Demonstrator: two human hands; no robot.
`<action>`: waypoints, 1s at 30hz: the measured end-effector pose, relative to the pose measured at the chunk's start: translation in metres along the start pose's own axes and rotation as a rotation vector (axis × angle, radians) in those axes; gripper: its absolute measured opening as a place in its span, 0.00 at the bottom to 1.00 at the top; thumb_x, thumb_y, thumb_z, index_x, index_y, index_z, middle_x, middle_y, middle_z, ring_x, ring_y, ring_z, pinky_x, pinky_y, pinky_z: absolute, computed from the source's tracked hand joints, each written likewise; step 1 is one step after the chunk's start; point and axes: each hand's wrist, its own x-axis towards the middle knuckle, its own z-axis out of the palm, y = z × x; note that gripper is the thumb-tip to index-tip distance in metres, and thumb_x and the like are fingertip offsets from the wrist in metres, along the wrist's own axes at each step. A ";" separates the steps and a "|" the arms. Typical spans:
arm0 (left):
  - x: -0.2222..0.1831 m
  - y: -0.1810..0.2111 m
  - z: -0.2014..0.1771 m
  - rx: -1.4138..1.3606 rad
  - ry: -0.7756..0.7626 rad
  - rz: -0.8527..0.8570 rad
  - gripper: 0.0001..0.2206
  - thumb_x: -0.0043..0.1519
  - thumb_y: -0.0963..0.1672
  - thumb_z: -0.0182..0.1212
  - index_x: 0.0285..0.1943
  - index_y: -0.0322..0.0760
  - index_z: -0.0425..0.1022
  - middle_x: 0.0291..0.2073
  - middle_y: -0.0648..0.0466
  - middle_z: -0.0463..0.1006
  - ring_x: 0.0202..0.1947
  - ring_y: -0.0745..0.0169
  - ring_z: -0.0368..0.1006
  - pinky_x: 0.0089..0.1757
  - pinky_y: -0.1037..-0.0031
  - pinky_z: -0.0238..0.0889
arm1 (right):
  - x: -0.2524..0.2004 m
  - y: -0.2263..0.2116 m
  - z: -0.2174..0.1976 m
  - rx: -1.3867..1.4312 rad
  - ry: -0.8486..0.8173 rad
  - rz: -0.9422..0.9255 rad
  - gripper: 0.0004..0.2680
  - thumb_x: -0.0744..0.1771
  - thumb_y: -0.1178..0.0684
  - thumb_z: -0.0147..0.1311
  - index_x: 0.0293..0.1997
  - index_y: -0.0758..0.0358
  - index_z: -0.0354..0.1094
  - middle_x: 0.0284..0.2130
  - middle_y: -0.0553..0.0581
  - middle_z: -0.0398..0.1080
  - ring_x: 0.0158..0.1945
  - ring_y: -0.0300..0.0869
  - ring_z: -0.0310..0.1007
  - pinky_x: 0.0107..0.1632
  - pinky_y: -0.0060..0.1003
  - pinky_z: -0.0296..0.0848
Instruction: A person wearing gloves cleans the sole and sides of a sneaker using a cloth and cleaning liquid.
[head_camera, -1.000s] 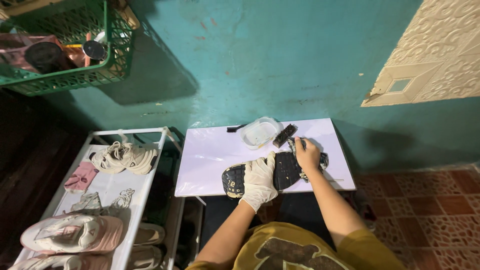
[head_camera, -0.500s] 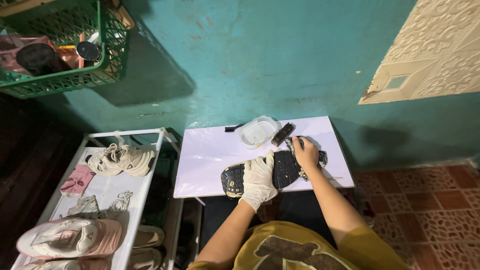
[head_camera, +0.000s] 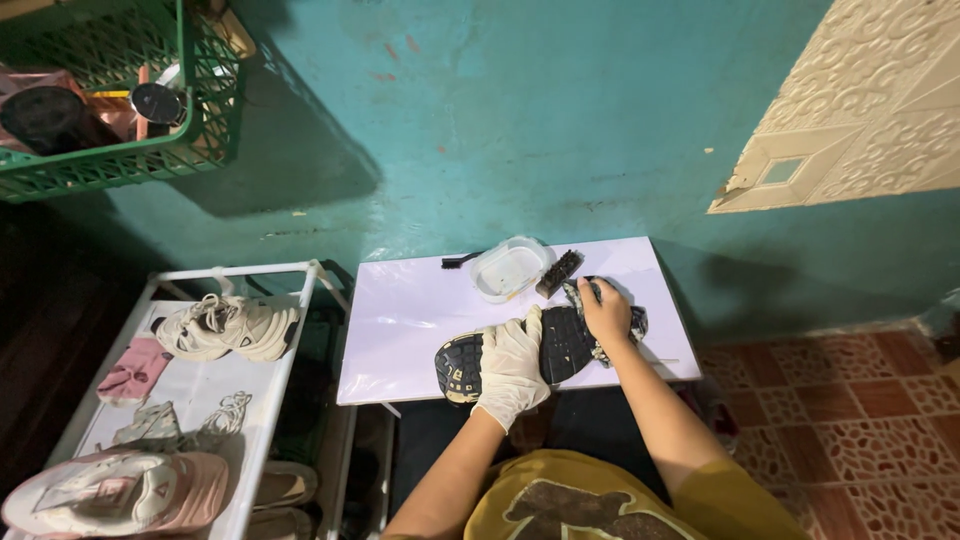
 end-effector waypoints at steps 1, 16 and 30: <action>0.000 -0.001 0.001 -0.002 0.004 0.005 0.57 0.34 0.46 0.67 0.80 0.35 0.44 0.53 0.42 0.66 0.54 0.41 0.64 0.62 0.49 0.46 | 0.001 0.002 0.002 -0.013 -0.001 0.004 0.16 0.70 0.32 0.50 0.39 0.53 0.76 0.34 0.62 0.79 0.47 0.59 0.78 0.50 0.52 0.75; 0.004 0.000 0.001 -0.018 -0.074 -0.011 0.61 0.34 0.50 0.71 0.80 0.34 0.40 0.53 0.41 0.66 0.55 0.40 0.64 0.62 0.48 0.44 | -0.004 -0.004 -0.003 0.039 -0.009 -0.017 0.16 0.71 0.35 0.50 0.38 0.56 0.76 0.33 0.63 0.78 0.46 0.61 0.77 0.49 0.52 0.75; 0.053 -0.046 -0.082 -0.334 -0.625 -0.025 0.44 0.42 0.54 0.70 0.71 0.48 0.59 0.54 0.46 0.79 0.56 0.44 0.76 0.53 0.53 0.69 | 0.081 0.117 -0.044 0.503 0.367 0.100 0.13 0.70 0.43 0.55 0.40 0.64 0.77 0.40 0.64 0.77 0.51 0.51 0.73 0.59 0.46 0.66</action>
